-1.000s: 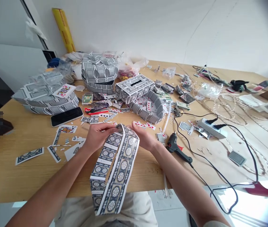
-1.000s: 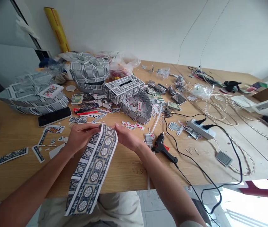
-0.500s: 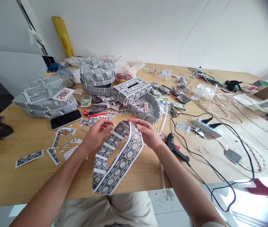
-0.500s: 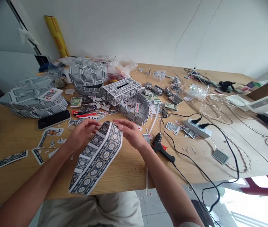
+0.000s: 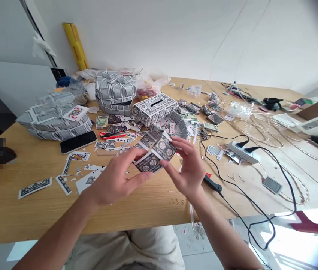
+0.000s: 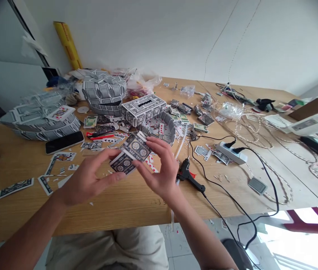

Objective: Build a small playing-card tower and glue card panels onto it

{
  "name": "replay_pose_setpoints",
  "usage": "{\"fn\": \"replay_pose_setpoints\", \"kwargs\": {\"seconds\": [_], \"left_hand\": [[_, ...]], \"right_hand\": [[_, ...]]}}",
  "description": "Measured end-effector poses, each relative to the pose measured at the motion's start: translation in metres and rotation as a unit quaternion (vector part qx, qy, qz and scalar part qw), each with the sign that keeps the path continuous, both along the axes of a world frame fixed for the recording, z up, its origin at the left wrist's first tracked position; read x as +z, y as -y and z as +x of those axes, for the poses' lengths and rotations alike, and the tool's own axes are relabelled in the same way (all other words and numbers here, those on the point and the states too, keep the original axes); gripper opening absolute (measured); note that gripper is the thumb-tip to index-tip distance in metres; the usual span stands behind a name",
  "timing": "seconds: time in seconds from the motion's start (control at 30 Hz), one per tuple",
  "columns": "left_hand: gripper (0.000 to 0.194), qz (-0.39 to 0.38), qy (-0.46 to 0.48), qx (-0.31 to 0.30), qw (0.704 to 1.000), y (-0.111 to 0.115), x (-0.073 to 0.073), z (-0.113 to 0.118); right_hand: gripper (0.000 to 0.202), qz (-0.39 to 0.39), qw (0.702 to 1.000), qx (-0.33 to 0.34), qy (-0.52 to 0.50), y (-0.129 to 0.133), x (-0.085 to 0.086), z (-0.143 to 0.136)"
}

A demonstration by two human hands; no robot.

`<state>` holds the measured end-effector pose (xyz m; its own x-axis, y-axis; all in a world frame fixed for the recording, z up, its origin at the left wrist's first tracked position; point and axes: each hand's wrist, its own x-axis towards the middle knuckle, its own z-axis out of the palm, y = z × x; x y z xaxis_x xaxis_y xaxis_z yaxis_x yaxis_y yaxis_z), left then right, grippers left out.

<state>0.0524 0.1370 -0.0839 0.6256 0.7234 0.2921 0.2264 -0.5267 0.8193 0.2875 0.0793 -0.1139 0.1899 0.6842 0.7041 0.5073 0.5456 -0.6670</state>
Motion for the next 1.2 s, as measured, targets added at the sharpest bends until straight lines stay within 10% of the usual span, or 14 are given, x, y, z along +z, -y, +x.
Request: {"fn": "replay_pose_setpoints", "kwargs": {"seconds": [0.3,0.5,0.67,0.87,1.2], "left_hand": [[0.016,0.079,-0.064,-0.087,0.991,-0.005,-0.011,-0.044],[0.036,0.197,-0.13,0.037,0.971,0.004,-0.055,-0.061],[0.028,0.118,-0.063,0.215,0.967,0.047,-0.091,-0.075],[0.053,0.029,-0.063,0.191,0.979,0.088,-0.107,-0.076],[0.054,-0.006,-0.012,0.15,0.989,0.088,-0.107,-0.076]], "right_hand": [[0.075,-0.004,0.972,0.034,0.232,0.06,-0.002,0.0],[0.032,-0.122,0.914,0.218,0.32,0.051,-0.026,-0.015],[0.016,-0.196,0.901,0.212,0.325,0.052,-0.042,-0.036],[0.02,-0.285,0.879,0.251,0.288,0.047,-0.025,-0.043],[0.013,-0.429,0.806,0.351,0.208,0.027,0.007,-0.045]]}}
